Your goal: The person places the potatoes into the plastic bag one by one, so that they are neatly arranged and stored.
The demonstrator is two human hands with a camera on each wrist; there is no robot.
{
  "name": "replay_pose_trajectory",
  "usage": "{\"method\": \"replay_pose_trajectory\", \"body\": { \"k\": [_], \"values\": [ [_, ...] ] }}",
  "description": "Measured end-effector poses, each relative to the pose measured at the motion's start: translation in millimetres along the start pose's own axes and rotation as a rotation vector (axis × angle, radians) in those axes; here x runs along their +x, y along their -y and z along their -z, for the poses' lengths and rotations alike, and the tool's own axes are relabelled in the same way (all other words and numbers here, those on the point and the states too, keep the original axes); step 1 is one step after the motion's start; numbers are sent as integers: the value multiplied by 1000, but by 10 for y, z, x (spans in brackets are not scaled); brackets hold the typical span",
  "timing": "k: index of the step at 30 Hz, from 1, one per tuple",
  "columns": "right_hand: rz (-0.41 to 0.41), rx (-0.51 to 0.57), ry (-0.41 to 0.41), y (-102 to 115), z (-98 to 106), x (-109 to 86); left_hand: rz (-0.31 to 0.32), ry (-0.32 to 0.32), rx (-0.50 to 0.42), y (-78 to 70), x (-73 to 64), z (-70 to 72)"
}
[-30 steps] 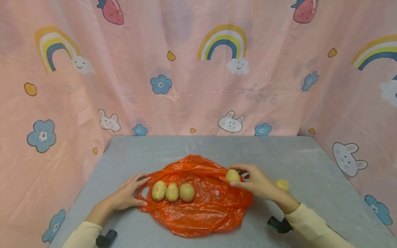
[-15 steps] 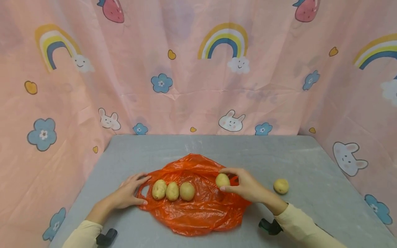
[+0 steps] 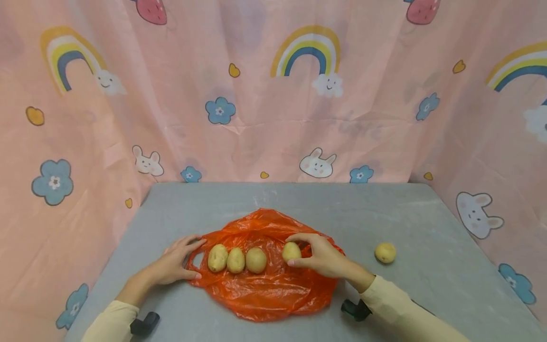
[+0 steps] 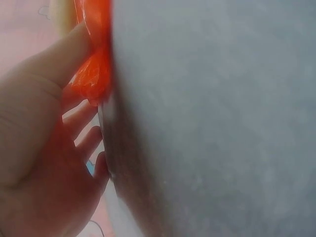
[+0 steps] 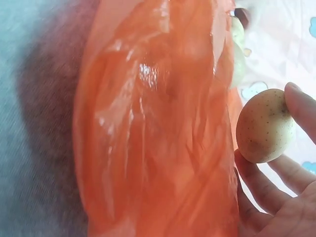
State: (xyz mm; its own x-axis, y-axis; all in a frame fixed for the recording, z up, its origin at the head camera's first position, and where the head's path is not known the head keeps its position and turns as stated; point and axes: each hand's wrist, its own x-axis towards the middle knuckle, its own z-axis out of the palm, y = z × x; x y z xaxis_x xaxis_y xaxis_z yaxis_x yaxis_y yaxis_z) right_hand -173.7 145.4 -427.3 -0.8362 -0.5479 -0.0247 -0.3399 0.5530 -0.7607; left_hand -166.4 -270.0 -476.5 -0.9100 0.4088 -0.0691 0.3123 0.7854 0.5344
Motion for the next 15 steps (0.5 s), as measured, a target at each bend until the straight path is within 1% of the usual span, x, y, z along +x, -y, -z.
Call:
{"method": "replay_pose_trajectory", "body": {
  "k": [6,15],
  "values": [
    [8,-5,8,10,-81,84,-8,3,2,7,5,9],
    [5,-50,29,49,-181,192,-22,-8,18,10,-4,-3]
  ]
}}
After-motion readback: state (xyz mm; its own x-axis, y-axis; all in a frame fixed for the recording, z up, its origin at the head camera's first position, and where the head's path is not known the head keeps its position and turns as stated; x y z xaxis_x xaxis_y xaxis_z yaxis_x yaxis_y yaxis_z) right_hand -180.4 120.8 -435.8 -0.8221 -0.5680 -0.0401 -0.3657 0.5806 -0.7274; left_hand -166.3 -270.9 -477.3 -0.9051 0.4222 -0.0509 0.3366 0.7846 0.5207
